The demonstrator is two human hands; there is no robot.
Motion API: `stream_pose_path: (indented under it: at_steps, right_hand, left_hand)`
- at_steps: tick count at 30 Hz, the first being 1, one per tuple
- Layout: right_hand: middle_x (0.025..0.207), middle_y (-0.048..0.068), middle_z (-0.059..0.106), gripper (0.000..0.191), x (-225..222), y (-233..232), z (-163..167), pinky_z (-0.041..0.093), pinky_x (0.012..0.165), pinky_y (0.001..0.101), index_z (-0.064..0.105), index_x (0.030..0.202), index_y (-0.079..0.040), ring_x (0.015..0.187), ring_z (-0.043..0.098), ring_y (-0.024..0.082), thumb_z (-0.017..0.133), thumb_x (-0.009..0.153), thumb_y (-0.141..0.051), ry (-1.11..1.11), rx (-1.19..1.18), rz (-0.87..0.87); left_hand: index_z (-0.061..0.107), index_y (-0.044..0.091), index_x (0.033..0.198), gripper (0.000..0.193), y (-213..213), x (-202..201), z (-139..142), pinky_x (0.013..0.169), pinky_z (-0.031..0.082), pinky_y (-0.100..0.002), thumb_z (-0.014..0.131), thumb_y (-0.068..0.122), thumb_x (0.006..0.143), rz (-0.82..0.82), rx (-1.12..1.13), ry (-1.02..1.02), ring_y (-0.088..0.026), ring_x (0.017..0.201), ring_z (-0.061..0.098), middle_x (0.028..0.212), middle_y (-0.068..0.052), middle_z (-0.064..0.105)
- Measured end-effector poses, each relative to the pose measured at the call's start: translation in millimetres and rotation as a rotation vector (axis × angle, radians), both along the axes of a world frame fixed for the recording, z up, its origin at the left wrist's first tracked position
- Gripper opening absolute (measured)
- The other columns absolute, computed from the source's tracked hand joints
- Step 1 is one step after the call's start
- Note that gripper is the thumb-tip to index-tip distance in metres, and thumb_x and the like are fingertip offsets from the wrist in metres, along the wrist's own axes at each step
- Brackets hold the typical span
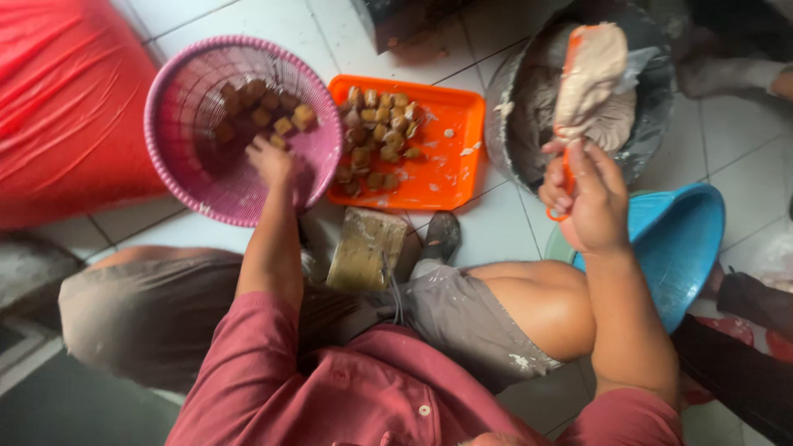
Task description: The person sits on the floor coating fried tofu cubes with batter. They hold a spatula loaded with batter, pick tofu pieces one at a time from a pink basket, spread batter over each piece by hand and with the spatula, and place the coated pieces onto an orange tray, then transfer the finished pieces into a blue basket.
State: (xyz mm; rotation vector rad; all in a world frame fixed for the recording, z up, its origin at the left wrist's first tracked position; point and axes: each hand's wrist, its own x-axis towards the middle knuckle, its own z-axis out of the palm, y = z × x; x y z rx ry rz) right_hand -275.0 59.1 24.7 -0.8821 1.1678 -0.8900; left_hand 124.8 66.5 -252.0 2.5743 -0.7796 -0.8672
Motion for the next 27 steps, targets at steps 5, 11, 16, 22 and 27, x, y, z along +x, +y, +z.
stream_pose_path:
  at_steps: [5,11,16,22,27]
  right_hand:
    - [0.081,0.002,0.053,0.030,6.1,-4.0,1.9,0.036,0.054,0.0233,0.059,0.116,-0.003,0.060,0.044,0.008,0.048,0.112,-0.030,0.064,0.017,-0.001]
    - [0.077,-0.001,0.050,0.027,12.4,-5.9,2.8,0.032,0.051,0.0220,0.059,0.115,-0.005,0.056,0.040,0.005,0.054,0.110,-0.031,0.055,0.020,0.096]
    - [0.075,-0.007,0.046,0.025,28.7,-3.0,-1.9,0.026,0.045,0.0194,0.060,0.116,-0.011,0.050,0.032,0.001,0.065,0.098,-0.026,0.133,0.026,0.124]
    - [0.087,-0.004,0.060,0.025,40.2,-4.4,3.2,0.032,0.051,0.0194,0.052,0.110,-0.009,0.061,0.042,0.001,0.073,0.101,-0.021,0.119,-0.182,0.173]
    - [0.087,-0.005,0.061,0.024,32.7,-2.9,-0.6,0.033,0.049,0.0175,0.062,0.114,-0.008,0.059,0.042,-0.001,0.072,0.097,-0.022,0.198,-0.149,0.168]
  left_hand:
    - [0.048,0.008,0.132,0.056,1.3,-3.0,0.9,0.094,0.049,-0.052,0.074,0.029,0.087,0.248,-0.023,0.036,-0.038,0.114,0.060,0.126,-0.017,0.060]
    - [0.059,0.010,0.129,0.034,-52.7,-39.9,59.0,0.089,0.052,-0.046,0.047,0.026,0.102,0.420,-0.515,0.223,-0.033,0.098,0.063,0.119,-0.012,0.068]
    - [0.055,0.000,0.136,0.037,-52.5,-136.6,133.8,0.107,0.049,-0.039,0.059,0.007,0.100,-0.182,-1.060,0.490,-0.026,0.119,0.064,0.125,-0.015,0.066]
    - [0.063,0.005,0.124,0.038,1.5,-196.3,197.7,0.117,0.045,-0.043,0.075,0.000,0.088,-0.731,-1.235,0.634,-0.025,0.119,0.069,0.128,-0.013,0.071]
    - [0.060,0.003,0.133,0.041,6.6,-192.2,208.1,0.112,0.053,-0.039,0.067,-0.001,0.093,-0.631,-1.133,0.936,-0.023,0.126,0.067,0.134,-0.012,0.069]
